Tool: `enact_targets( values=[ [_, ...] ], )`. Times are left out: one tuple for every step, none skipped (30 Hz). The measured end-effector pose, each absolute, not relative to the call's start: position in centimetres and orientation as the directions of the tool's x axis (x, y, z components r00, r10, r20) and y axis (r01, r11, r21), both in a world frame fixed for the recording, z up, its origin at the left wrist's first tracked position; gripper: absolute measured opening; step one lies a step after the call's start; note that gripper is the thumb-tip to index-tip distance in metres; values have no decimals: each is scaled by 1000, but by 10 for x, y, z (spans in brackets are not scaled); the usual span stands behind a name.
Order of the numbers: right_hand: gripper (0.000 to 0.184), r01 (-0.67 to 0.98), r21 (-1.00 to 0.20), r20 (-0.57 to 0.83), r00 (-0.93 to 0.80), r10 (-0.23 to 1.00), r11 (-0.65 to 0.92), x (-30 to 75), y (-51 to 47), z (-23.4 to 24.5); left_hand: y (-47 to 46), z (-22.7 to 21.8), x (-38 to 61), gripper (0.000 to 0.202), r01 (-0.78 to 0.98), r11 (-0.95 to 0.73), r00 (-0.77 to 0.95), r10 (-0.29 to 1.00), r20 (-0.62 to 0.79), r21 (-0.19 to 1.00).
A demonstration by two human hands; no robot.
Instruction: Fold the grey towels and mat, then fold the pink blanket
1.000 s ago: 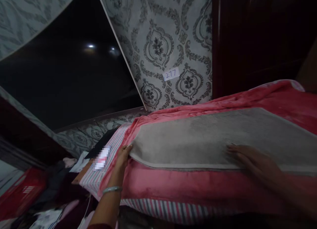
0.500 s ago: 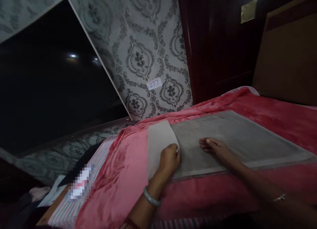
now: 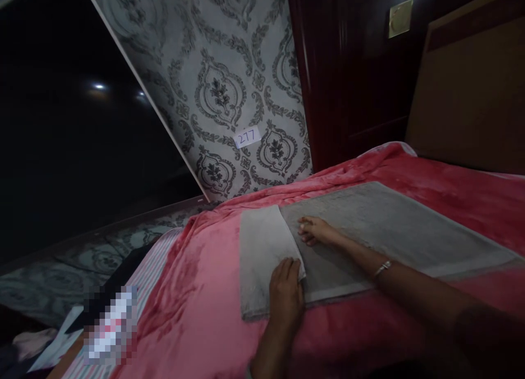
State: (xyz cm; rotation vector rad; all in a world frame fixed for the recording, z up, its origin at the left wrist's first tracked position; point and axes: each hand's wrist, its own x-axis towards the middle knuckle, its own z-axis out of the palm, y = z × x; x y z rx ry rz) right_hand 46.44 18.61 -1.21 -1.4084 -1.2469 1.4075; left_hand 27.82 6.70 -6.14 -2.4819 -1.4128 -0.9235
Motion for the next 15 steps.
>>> enact_targets(
  values=[
    [32,137,-965,-237,-88,967,-224,458,194,-10,67,-63,277,63,814,-549,358,731,580,189],
    [34,163,-961,-241,-85,967,-225,451,202,-9,68,-64,277,65,813,-546,347,734,584,204],
    [37,192,-956,-242,-79,967,-224,444,209,-8,68,-65,276,66,811,-544,337,736,587,216],
    [39,222,-950,-239,-72,968,-218,438,216,-7,68,-65,276,67,809,-543,330,737,589,226],
    [42,251,-946,-229,-63,971,-206,431,222,-6,68,-65,276,67,805,-545,327,737,591,235],
    [44,278,-942,-210,-53,976,-188,424,227,-5,69,-65,275,68,799,-551,327,735,593,242],
    [46,302,-939,-184,-43,982,-163,418,231,-4,70,-63,275,67,794,-554,324,734,596,251],
    [49,321,-938,-150,-35,988,-131,411,235,-3,71,-61,275,66,789,-556,319,733,600,261],
    [52,337,-937,-111,-29,993,-95,406,237,-1,72,-58,275,64,784,-558,313,734,602,273],
    [53,349,-936,-69,-27,997,-56,401,239,1,74,-53,275,61,777,-560,309,736,602,285],
    [54,357,-934,-26,-28,999,-14,399,240,3,76,-48,276,58,771,-564,307,737,602,297],
    [54,363,-931,19,-32,999,29,398,241,6,77,-43,278,55,764,-566,305,739,601,308],
    [53,368,-927,64,-35,997,72,399,241,8,78,-37,281,53,759,-570,304,739,602,316],
    [52,374,-920,109,-37,993,115,403,240,10,78,-33,286,52,755,-574,306,737,603,318],
    [51,382,-911,151,-36,988,153,410,239,10,78,-30,291,53,754,-577,309,733,606,315]
  ],
)
